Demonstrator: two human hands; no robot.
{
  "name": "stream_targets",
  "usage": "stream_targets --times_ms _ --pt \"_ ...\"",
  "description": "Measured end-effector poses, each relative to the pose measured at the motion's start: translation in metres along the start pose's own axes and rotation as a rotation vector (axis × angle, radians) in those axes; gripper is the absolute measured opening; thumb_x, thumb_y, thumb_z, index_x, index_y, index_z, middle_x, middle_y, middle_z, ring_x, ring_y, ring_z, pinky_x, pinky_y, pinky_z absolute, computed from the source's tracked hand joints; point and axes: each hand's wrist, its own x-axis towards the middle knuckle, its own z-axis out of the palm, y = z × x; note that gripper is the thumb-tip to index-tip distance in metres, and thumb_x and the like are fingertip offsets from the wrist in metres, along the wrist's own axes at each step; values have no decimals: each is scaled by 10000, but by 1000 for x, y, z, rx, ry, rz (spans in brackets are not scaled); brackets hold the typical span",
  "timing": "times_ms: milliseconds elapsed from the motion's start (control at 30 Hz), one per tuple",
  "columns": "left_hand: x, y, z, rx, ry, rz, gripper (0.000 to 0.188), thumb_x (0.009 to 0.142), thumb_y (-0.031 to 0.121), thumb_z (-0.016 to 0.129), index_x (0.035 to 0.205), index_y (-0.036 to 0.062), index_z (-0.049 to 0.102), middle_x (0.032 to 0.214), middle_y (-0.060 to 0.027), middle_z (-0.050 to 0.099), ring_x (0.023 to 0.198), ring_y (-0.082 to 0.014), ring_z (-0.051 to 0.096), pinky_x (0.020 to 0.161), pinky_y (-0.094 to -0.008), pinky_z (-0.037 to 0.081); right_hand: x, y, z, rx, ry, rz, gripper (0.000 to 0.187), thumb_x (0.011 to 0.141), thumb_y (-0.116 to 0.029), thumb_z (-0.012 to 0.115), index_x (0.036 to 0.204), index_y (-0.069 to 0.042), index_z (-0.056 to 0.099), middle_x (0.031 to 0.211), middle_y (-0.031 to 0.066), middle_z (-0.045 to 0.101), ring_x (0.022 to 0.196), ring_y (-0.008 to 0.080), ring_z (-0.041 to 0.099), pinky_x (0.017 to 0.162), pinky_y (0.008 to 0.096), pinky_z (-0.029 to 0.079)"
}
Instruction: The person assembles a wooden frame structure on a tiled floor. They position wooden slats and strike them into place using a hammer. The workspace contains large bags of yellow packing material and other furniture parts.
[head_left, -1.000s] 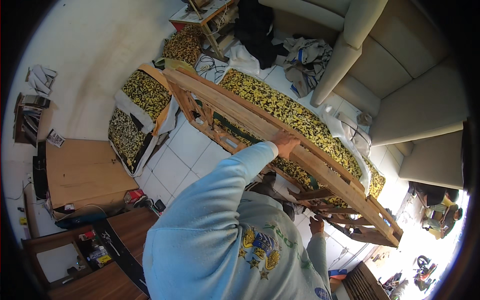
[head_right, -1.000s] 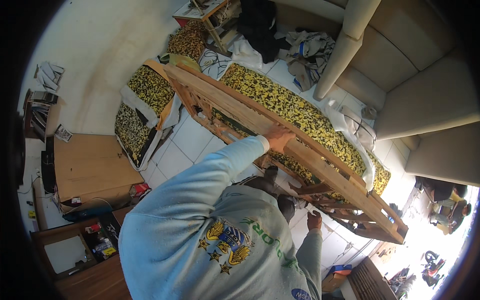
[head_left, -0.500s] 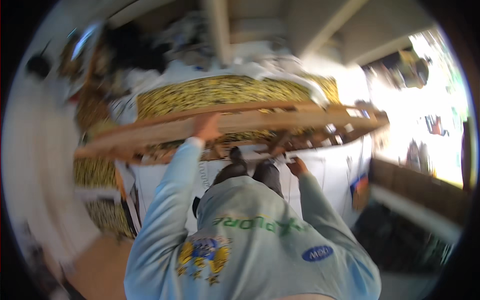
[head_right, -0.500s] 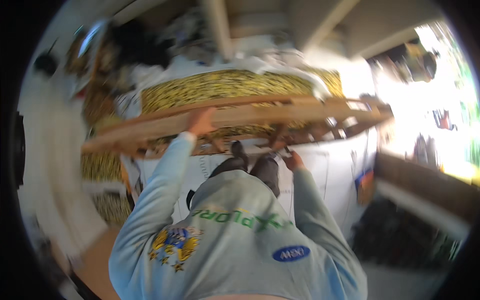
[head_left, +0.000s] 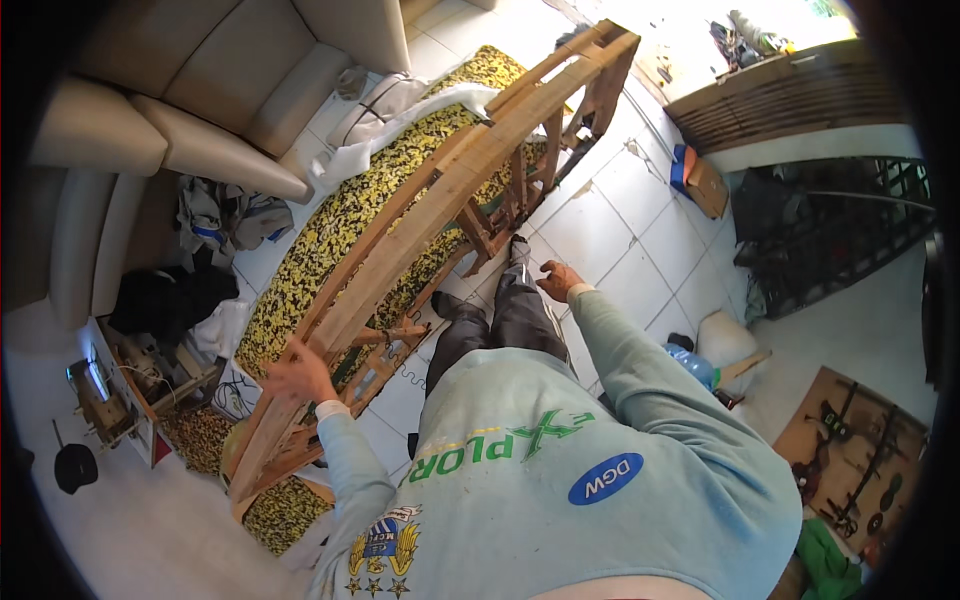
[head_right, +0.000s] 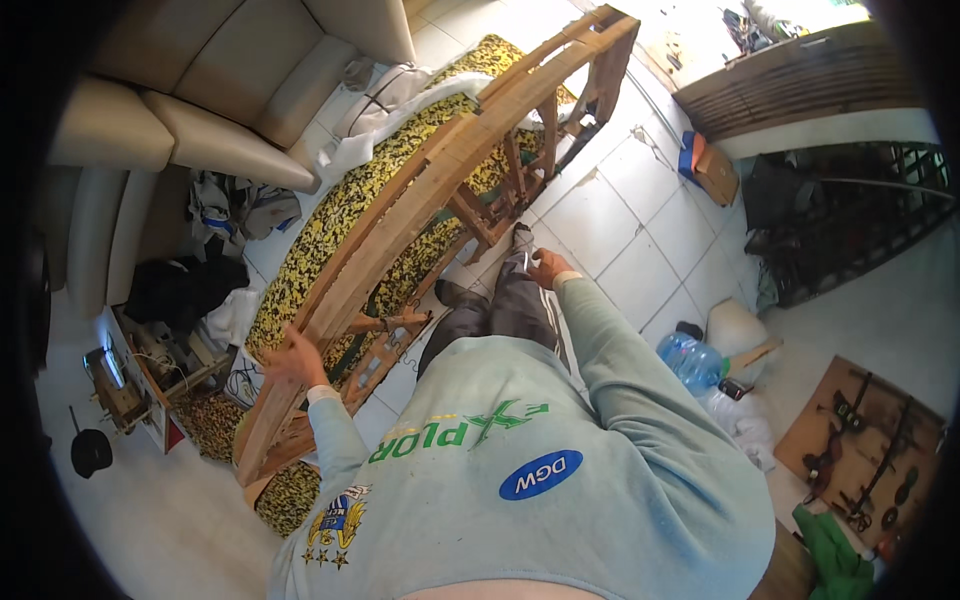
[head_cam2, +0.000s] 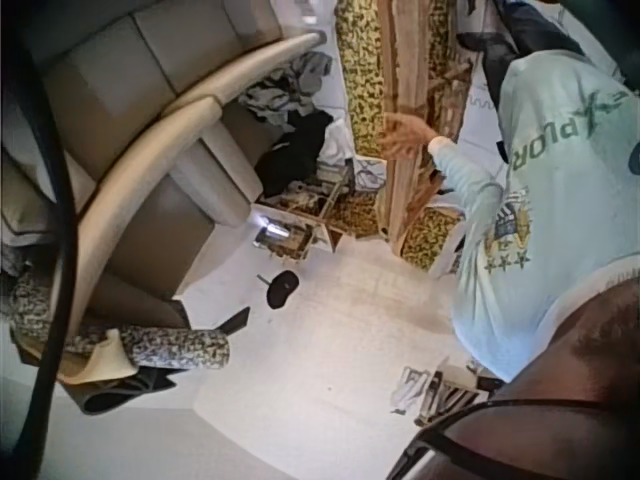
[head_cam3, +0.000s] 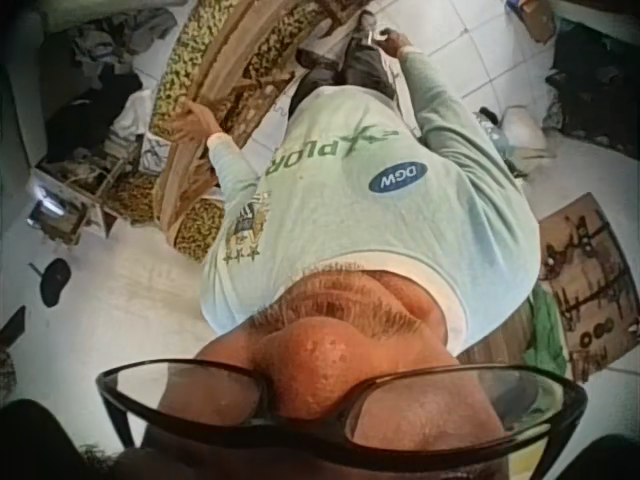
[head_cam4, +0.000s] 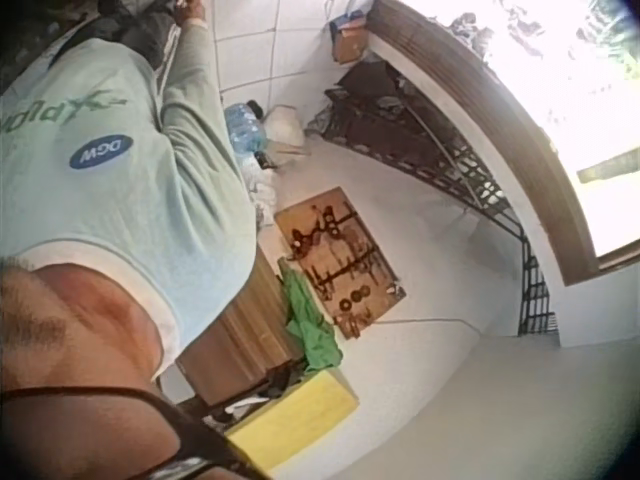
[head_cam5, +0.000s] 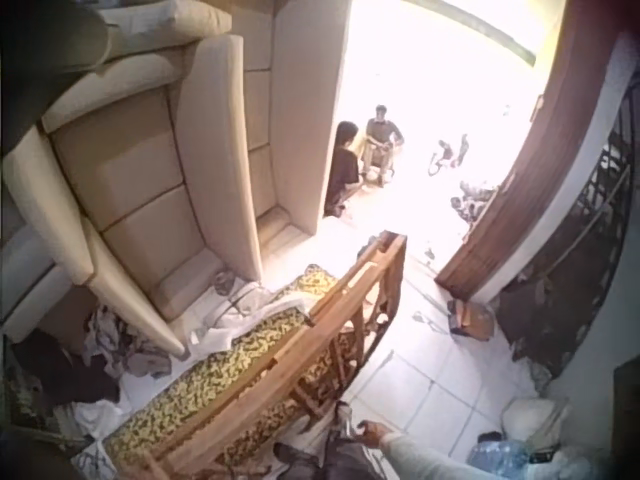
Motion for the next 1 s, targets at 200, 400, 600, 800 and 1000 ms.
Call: stream_targets --times_ms 200,400,600,800,1000 --pt "35 -86 2 40 -718 -209 746 1064 442 505 1665 193 141 1717 -154 157 1543 -448 219 1142 -668 339 -34 48 9 -39 -75 199 551 899 -378 738 1331 -56 624 1236 231 709 1237 371 642 1075 420 496" --pt "36 -47 -29 -810 -674 -1041 730 1049 405 528 1654 198 177 1711 -135 186 1529 -418 263 1127 -658 392 -16 46 -2 -19 -22 99 546 903 -357 739 1336 -47 618 1171 211 739 1158 362 686 1023 411 526" --pt "61 -58 -4 -1009 -514 -1124 734 988 404 633 1598 149 316 1645 -144 322 1479 -377 354 1189 -578 368 -5 25 -59 118 34 -21 508 920 -335 707 1324 -41 617 1204 235 717 1188 388 664 1048 435 511" --pt "16 -98 -15 -1309 -317 -1035 667 955 375 661 1498 94 392 1503 -133 457 1346 -357 477 1130 -523 427 -17 96 -95 158 197 -125 492 922 -341 721 1297 -37 624 1134 240 734 1077 371 710 968 435 548" --pt "-104 -142 -43 -1363 -167 -1126 623 949 471 656 1421 121 447 1418 -109 511 1267 -290 538 1029 -469 488 -34 229 -78 -38 37 99 502 887 -365 759 1249 -27 672 1128 256 730 1129 351 693 999 419 538"
